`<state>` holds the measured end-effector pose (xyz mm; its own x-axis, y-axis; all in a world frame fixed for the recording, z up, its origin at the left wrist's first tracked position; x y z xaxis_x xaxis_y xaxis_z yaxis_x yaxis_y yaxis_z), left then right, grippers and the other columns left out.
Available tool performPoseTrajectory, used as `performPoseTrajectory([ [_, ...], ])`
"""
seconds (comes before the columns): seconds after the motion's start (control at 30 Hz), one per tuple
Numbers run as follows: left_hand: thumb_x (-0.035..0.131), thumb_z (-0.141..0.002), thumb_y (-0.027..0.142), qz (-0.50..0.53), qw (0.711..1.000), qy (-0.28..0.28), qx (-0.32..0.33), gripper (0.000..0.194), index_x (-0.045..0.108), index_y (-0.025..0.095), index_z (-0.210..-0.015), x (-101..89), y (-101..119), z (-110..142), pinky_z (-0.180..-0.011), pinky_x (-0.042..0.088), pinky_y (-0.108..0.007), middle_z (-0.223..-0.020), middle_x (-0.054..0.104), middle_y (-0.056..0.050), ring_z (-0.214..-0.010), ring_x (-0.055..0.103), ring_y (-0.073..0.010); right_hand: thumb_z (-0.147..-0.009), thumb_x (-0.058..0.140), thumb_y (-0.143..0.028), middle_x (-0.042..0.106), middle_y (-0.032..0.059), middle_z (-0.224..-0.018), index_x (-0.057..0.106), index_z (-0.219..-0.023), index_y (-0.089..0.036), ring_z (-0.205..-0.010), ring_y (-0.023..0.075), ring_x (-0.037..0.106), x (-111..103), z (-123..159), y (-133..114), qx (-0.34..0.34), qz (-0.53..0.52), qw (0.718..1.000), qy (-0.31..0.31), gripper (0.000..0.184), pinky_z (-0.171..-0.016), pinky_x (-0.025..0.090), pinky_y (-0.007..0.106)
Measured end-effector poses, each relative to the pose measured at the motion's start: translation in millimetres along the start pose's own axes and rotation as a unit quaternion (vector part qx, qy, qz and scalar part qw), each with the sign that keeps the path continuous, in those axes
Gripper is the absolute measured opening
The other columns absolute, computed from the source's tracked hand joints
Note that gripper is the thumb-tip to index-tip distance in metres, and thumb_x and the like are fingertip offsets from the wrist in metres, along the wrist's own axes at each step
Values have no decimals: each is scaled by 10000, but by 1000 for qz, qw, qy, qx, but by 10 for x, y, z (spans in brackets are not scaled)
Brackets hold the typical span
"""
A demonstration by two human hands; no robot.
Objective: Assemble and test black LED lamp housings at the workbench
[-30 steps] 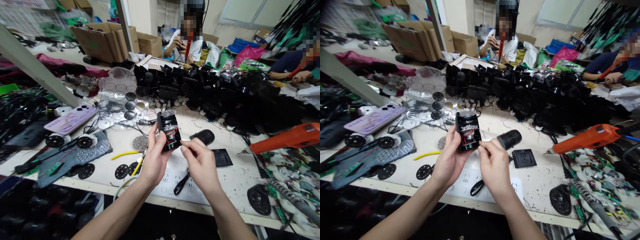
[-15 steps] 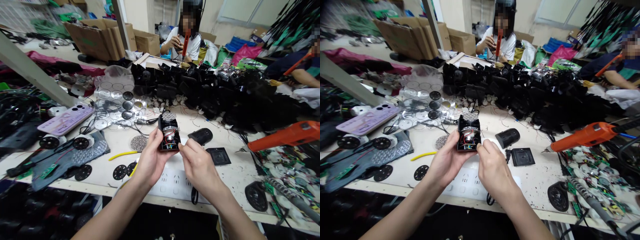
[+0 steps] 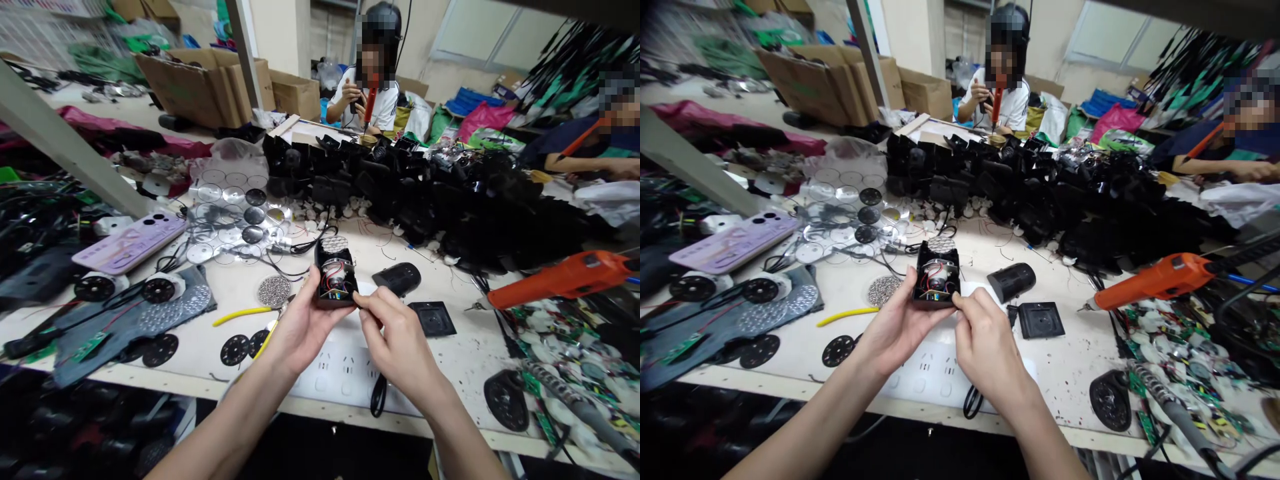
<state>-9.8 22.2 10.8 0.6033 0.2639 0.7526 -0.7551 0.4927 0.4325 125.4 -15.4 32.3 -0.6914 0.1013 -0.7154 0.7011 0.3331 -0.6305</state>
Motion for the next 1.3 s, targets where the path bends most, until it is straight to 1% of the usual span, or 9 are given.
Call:
performPoseTrajectory([
  [0.13,471,-955,409,21,999,9,-25,405,604,81,-1151,17,-34,-5,-860,586,-366,-1104,688,-170,-981,678,-236,-878,476,-137,594,31,-782,650,-1006,-157,-674,151,584,-37,-27,-1,14,-14,1000,17,217,-633,500,280],
  [0.33,470,-941,461,-26,999,1,-34,420,628,94,-1068,-7,-47,-5,-633,622,-346,-916,711,-151,-760,699,-222,-907,415,-121,542,29,-778,612,-924,-180,-691,148,560,-31,13,-86,-24,-14,999,36,207,-632,478,278],
  [0.5,449,-943,472,-36,997,1,-71,450,626,80,-1073,-44,-31,-14,-495,607,-291,-910,700,-150,-720,696,-215,-924,408,-151,535,48,-851,644,-1050,-167,-741,160,581,-60,40,-79,-16,-17,1000,-7,269,-664,490,309],
  [0.63,452,-955,424,-34,998,26,-53,392,635,86,-1030,-33,-3,-14,-528,612,-270,-865,701,-122,-676,687,-183,-898,383,-103,544,45,-892,661,-1081,-189,-797,161,588,-126,4,-35,-1,-40,998,-53,343,-704,490,312],
  [0.73,464,-953,414,-41,998,28,-45,373,639,89,-1007,-31,-6,-11,-553,613,-284,-851,698,-114,-664,675,-174,-901,376,-96,543,29,-864,680,-1004,-205,-784,150,573,-168,-29,-26,9,-68,996,-59,338,-699,480,299],
  [0.9,483,-931,471,-47,996,14,-77,418,643,92,-1006,-45,-45,-12,-569,598,-308,-869,701,-126,-680,671,-190,-890,381,-92,533,26,-831,672,-872,-193,-761,151,561,-190,-61,-43,3,-67,996,-52,308,-678,464,297],
  [1.07,466,-936,487,-9,994,23,-103,485,629,39,-1030,-3,-71,-5,-706,606,-375,-901,708,-174,-771,692,-234,-893,374,-90,517,35,-820,647,-835,-178,-774,164,553,-155,-58,-21,-5,-41,998,-55,293,-681,459,307],
  [1.2,445,-954,454,5,995,26,-92,446,624,55,-1046,1,-73,-9,-682,612,-344,-914,708,-156,-759,694,-217,-895,366,-80,512,36,-817,629,-837,-177,-797,171,549,-140,-45,6,-9,-32,998,-48,286,-702,463,314],
  [1.3,449,-949,467,-15,995,1,-95,449,634,70,-1048,-29,-74,-21,-626,619,-335,-910,702,-141,-734,689,-207,-896,368,-78,512,38,-831,630,-862,-182,-825,177,546,-139,-34,12,-18,-24,998,-48,284,-714,468,316],
])
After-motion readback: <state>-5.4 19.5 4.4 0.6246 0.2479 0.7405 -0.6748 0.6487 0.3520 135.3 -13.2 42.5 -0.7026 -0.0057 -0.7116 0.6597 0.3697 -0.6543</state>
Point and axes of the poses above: each hand's wrist, its own z-axis away from the middle knuckle, its own x-axis out of the palm, y = z × x, the point moved 2 cm from there along -z, towards the middle knuckle
